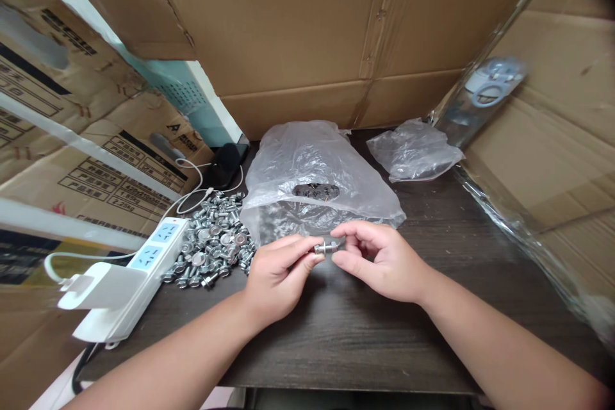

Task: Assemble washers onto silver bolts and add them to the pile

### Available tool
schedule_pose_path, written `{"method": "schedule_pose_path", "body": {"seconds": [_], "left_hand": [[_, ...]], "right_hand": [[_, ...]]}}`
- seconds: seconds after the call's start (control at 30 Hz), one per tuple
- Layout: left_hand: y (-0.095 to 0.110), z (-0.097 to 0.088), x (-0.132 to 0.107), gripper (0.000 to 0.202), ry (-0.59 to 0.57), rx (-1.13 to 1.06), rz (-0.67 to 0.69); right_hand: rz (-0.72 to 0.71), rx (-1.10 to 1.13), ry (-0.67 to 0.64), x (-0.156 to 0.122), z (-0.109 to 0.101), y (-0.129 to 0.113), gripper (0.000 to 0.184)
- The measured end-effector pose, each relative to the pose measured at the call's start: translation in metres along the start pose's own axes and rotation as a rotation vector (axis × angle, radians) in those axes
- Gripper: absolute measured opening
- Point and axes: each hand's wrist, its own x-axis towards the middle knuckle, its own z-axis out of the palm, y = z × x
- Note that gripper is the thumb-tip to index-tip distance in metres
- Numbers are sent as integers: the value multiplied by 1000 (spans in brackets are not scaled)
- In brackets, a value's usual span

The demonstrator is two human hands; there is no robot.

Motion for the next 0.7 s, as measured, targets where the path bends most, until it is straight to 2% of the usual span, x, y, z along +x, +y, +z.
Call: {"method": "schedule_pose_path", "body": {"seconds": [0.3,0.57,0.7], "left_hand": [[0,0,0,18,-27,-14,-20],[-2,7,-6,14,-93,-29,-106],[-7,11,-8,15,-129,-28,-179]], "right_hand": [[-120,-96,66,0,-1,-2,17],[59,-74,-54,3,1,3,22],[58,-132,-79,8,2,9,19]]}}
